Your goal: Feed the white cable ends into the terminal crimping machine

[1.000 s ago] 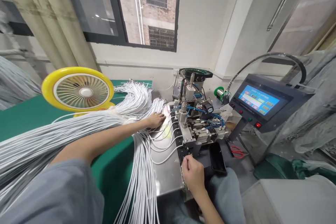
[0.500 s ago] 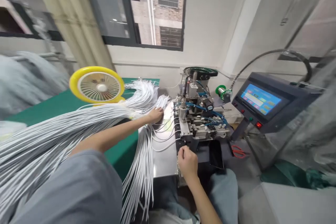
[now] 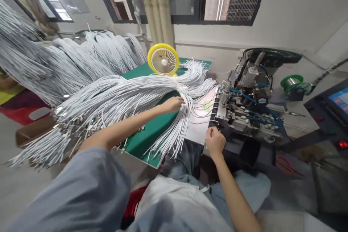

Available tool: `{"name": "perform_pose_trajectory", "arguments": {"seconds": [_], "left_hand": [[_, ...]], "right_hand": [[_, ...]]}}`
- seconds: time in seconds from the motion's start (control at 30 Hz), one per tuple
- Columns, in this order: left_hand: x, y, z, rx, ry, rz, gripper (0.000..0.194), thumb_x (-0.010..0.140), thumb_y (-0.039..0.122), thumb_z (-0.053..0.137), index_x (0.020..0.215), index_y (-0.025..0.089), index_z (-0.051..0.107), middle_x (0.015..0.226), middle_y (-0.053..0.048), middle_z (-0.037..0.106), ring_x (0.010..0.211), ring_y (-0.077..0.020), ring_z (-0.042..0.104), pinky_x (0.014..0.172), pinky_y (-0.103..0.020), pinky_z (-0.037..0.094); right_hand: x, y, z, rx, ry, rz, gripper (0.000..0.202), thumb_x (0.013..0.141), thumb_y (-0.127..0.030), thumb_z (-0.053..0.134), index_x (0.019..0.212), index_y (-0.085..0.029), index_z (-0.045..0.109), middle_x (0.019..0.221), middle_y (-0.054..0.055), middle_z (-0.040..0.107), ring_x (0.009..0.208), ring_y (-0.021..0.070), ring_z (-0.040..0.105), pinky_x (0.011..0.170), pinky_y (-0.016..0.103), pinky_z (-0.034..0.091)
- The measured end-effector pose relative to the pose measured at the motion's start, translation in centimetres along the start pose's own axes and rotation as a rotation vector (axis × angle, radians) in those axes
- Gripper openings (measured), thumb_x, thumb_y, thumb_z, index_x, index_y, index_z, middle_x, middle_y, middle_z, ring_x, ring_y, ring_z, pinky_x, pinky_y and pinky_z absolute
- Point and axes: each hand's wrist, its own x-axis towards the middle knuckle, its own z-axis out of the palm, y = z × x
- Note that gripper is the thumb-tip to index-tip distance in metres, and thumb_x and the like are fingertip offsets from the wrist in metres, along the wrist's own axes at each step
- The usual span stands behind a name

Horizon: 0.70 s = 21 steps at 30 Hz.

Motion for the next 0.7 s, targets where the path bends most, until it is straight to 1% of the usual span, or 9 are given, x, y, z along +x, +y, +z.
{"name": "perform_pose_trajectory", "arguments": {"seconds": [0.13, 0.27, 0.33, 0.37, 0.43, 0.5, 0.53, 0.63, 0.7], "left_hand": [[0.5, -0.4, -2.7, -0.001, -0.026, 0.037, 0.032, 0.078, 0.010, 0.048, 0.105, 0.011, 0.065, 0.111, -0.012, 0.062, 0.101, -0.0216, 0.059, 0.090, -0.033, 0.046], [3.4, 0.4, -5.3, -0.008, 0.020, 0.118, 0.031, 0.083, 0.015, 0.045, 0.109, 0.011, 0.063, 0.110, -0.012, 0.062, 0.101, -0.0205, 0.058, 0.090, -0.033, 0.045], [5.2, 1.2, -5.8, -0.051, 0.087, 0.236, 0.028, 0.085, 0.017, 0.046, 0.104, 0.011, 0.064, 0.102, -0.011, 0.064, 0.095, -0.0192, 0.059, 0.084, -0.032, 0.047], [6.1, 1.7, -5.9, -0.085, 0.133, 0.289, 0.026, 0.086, 0.018, 0.045, 0.101, 0.011, 0.065, 0.098, -0.011, 0.065, 0.091, -0.0184, 0.060, 0.081, -0.031, 0.047], [7.6, 2.9, -5.6, -0.176, 0.234, 0.371, 0.025, 0.087, 0.020, 0.046, 0.099, 0.011, 0.065, 0.094, -0.010, 0.065, 0.087, -0.0170, 0.060, 0.078, -0.031, 0.047], [8.8, 4.2, -4.9, -0.286, 0.318, 0.443, 0.025, 0.088, 0.021, 0.045, 0.099, 0.012, 0.065, 0.095, -0.010, 0.065, 0.088, -0.0169, 0.059, 0.078, -0.031, 0.046], [9.3, 5.0, -4.5, -0.336, 0.343, 0.475, 0.025, 0.089, 0.022, 0.044, 0.100, 0.012, 0.065, 0.096, -0.010, 0.064, 0.088, -0.0167, 0.059, 0.078, -0.030, 0.046], [10.0, 7.2, -3.2, -0.448, 0.356, 0.573, 0.025, 0.091, 0.022, 0.041, 0.098, 0.015, 0.065, 0.094, -0.009, 0.064, 0.088, -0.0166, 0.059, 0.077, -0.031, 0.046], [9.9, 8.7, -2.5, -0.497, 0.349, 0.632, 0.025, 0.091, 0.021, 0.040, 0.096, 0.016, 0.064, 0.093, -0.009, 0.064, 0.089, -0.0169, 0.058, 0.077, -0.032, 0.046]], "right_hand": [[0.2, 0.0, -0.2, 0.032, 0.055, 0.016, 0.029, 0.085, -0.025, 0.042, 0.068, -0.015, 0.063, 0.052, 0.002, 0.054, 0.047, 0.0110, 0.041, 0.051, 0.025, 0.019], [-0.9, -0.8, -0.4, 0.106, 0.041, 0.028, 0.028, 0.084, -0.027, 0.043, 0.068, -0.015, 0.064, 0.051, 0.002, 0.054, 0.048, 0.0115, 0.045, 0.051, 0.024, 0.025], [-2.5, -1.8, 0.0, 0.191, -0.036, 0.080, 0.028, 0.083, -0.029, 0.045, 0.068, -0.015, 0.064, 0.049, 0.002, 0.054, 0.047, 0.0121, 0.047, 0.051, 0.024, 0.029], [-3.4, -2.4, 0.5, 0.257, -0.111, 0.119, 0.029, 0.083, -0.030, 0.045, 0.067, -0.016, 0.065, 0.049, 0.002, 0.055, 0.047, 0.0123, 0.048, 0.051, 0.024, 0.031], [-5.3, -3.8, 1.8, 0.455, -0.317, 0.224, 0.032, 0.083, -0.034, 0.045, 0.065, -0.015, 0.064, 0.051, 0.003, 0.058, 0.045, 0.0121, 0.051, 0.049, 0.023, 0.035], [-6.8, -5.0, 3.5, 0.672, -0.508, 0.344, 0.035, 0.083, -0.037, 0.043, 0.064, -0.014, 0.062, 0.051, 0.002, 0.058, 0.042, 0.0115, 0.052, 0.044, 0.021, 0.036], [-7.2, -5.5, 4.2, 0.743, -0.569, 0.393, 0.035, 0.083, -0.037, 0.043, 0.063, -0.014, 0.060, 0.049, 0.001, 0.056, 0.041, 0.0110, 0.050, 0.041, 0.020, 0.036], [-7.5, -6.2, 4.9, 0.786, -0.610, 0.475, 0.031, 0.080, -0.034, 0.045, 0.058, -0.015, 0.057, 0.044, -0.003, 0.048, 0.039, 0.0098, 0.045, 0.039, 0.019, 0.033], [-7.0, -6.3, 3.9, 0.692, -0.580, 0.455, 0.029, 0.079, -0.029, 0.045, 0.055, -0.016, 0.056, 0.044, -0.003, 0.048, 0.042, 0.0094, 0.044, 0.043, 0.020, 0.033]]}}
